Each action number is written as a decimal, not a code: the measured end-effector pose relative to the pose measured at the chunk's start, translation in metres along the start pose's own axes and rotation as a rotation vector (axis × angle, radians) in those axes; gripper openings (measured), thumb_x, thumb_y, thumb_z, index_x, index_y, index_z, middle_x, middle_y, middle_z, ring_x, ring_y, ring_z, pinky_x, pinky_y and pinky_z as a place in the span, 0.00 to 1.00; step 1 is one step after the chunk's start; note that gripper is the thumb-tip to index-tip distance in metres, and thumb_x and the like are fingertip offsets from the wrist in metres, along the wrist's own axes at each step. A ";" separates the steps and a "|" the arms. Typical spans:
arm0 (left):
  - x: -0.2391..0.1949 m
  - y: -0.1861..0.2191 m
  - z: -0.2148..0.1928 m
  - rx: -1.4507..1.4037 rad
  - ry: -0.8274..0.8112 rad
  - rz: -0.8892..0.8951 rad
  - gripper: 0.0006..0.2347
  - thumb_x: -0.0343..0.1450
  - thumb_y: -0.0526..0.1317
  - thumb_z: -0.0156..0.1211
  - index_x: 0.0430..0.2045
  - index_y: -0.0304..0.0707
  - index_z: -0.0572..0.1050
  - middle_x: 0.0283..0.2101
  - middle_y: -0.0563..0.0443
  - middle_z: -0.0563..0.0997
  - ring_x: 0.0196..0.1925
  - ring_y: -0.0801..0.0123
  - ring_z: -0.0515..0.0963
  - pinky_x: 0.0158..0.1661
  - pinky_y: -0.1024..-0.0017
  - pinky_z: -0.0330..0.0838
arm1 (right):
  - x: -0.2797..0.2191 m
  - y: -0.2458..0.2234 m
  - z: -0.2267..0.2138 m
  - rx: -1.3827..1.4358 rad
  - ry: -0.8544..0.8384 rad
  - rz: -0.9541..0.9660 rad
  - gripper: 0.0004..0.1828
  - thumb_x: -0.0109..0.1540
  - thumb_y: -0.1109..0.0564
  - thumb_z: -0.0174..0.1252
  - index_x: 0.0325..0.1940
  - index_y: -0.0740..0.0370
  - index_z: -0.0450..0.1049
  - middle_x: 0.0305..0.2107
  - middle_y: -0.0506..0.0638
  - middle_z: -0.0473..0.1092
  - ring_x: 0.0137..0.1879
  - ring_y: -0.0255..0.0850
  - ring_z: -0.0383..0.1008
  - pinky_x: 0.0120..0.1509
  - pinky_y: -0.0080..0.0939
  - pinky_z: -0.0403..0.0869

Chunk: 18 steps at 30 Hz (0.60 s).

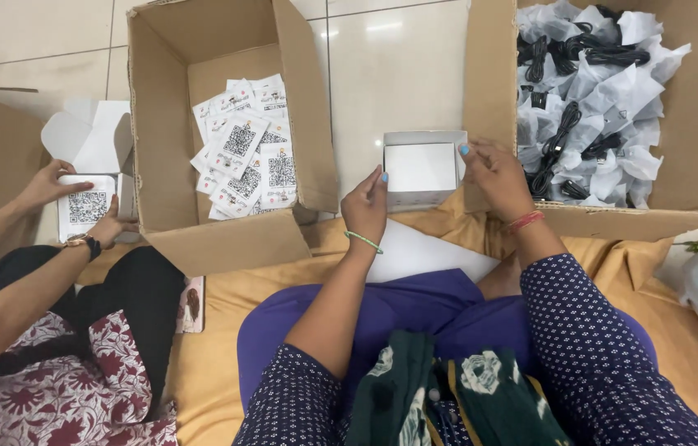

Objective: The person packs small electronic devices and power adapters into individual white boxes.

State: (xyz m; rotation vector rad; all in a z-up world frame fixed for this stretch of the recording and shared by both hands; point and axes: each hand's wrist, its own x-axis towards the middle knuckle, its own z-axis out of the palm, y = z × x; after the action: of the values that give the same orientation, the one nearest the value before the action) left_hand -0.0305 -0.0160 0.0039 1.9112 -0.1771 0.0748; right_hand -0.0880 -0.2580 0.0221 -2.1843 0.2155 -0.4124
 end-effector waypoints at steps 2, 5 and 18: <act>0.001 -0.003 0.002 -0.021 0.007 -0.018 0.13 0.74 0.41 0.61 0.49 0.35 0.81 0.43 0.37 0.86 0.43 0.65 0.88 0.45 0.72 0.78 | 0.002 0.000 0.004 0.250 -0.061 0.164 0.22 0.72 0.45 0.56 0.53 0.69 0.77 0.48 0.54 0.74 0.51 0.40 0.75 0.54 0.40 0.76; 0.001 -0.004 0.002 -0.061 0.012 -0.060 0.13 0.73 0.41 0.62 0.48 0.35 0.82 0.41 0.38 0.87 0.41 0.70 0.87 0.44 0.75 0.78 | 0.002 0.000 0.006 0.490 -0.129 0.339 0.19 0.71 0.49 0.56 0.51 0.70 0.73 0.42 0.49 0.74 0.44 0.32 0.75 0.50 0.35 0.80; 0.001 -0.006 0.002 -0.091 0.016 -0.036 0.12 0.71 0.37 0.63 0.45 0.28 0.81 0.44 0.37 0.86 0.44 0.66 0.88 0.46 0.74 0.79 | 0.002 -0.018 -0.003 0.330 -0.106 0.359 0.18 0.70 0.49 0.56 0.43 0.70 0.75 0.33 0.49 0.76 0.38 0.32 0.77 0.44 0.32 0.77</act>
State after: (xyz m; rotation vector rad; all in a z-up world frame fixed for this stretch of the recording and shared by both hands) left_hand -0.0289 -0.0162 -0.0023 1.8223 -0.1332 0.0571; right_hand -0.0866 -0.2503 0.0384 -1.7913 0.4400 -0.1178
